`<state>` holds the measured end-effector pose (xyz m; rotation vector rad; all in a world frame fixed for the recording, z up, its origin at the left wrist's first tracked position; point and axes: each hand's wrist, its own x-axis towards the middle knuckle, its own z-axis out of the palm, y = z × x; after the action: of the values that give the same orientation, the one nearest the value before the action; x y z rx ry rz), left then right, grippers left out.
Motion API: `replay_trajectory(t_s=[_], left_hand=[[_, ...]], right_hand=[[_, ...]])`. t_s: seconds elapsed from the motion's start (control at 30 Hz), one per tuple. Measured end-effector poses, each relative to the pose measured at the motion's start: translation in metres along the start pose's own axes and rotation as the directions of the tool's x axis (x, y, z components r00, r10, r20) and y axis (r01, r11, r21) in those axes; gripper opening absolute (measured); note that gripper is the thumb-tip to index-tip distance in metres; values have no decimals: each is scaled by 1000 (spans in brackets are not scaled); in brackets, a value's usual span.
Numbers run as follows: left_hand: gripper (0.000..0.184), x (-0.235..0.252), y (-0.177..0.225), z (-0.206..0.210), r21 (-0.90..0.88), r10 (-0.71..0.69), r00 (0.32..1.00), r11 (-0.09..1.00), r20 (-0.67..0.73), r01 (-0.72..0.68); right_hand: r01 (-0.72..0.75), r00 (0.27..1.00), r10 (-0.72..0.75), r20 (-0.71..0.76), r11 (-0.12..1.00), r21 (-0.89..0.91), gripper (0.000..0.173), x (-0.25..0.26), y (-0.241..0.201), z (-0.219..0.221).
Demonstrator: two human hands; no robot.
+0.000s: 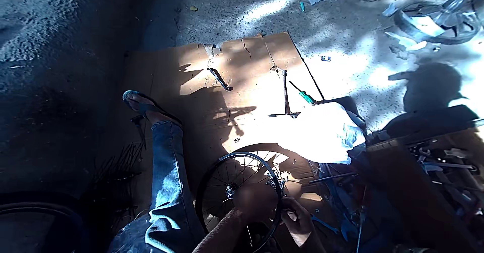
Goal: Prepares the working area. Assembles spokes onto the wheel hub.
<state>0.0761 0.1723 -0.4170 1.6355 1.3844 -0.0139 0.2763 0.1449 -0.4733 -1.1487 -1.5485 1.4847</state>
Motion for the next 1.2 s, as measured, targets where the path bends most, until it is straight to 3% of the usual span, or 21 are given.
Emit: replay_trajectory(t_s=[0.13, 0.23, 0.33, 0.47, 0.57, 0.67, 0.73, 0.8, 0.9, 1.03, 1.2], left_hand=[[38, -9, -3, 7, -34, 73, 990, 996, -124, -78], [37, -39, 7, 11, 246, 234, 956, 951, -178, -187], [43, -66, -2, 28, 429, 303, 953, 864, -25, -263], [38, -71, -10, 33, 406, 131, 950, 881, 285, -243], [32, -62, -5, 33, 399, 131, 944, 882, 301, -250], [46, -57, -5, 35, 385, 93, 958, 902, 272, -196], [58, -59, -10, 35, 290, 122, 976, 942, 178, -171], [46, -60, -14, 40, 148, 182, 979, 975, -88, -167], [33, -47, -13, 46, 238, 188, 873, 968, -451, -85], [30, -26, -16, 47, 324, 218, 826, 945, -520, -45], [34, -28, -13, 38, 113, 185, 874, 982, -450, -150]], right_hand=[[28, 1000, -28, -6, 999, -41, 26, -1, 6, -2], [41, 999, -42, -18, 997, -66, 24, 1, 8, -1], [31, 999, -33, -35, 996, -82, 24, 3, 7, -1], [64, 997, -66, -37, 996, -59, 26, 5, 13, 1], [46, 998, -47, -33, 998, -33, 27, 4, 11, -1], [-14, 1000, 14, -13, 1000, -13, 26, 3, 6, -3], [-24, 1000, 24, -12, 1000, -20, 26, 3, 6, -4], [-36, 999, 36, -19, 999, -19, 25, 2, 8, -3], [-91, 996, 91, -14, 995, -38, 21, 4, 3, -5], [-52, 999, 52, -10, 997, -62, 20, 4, 0, -4], [-25, 1000, 25, -2, 998, -55, 17, 2, -13, 1]])
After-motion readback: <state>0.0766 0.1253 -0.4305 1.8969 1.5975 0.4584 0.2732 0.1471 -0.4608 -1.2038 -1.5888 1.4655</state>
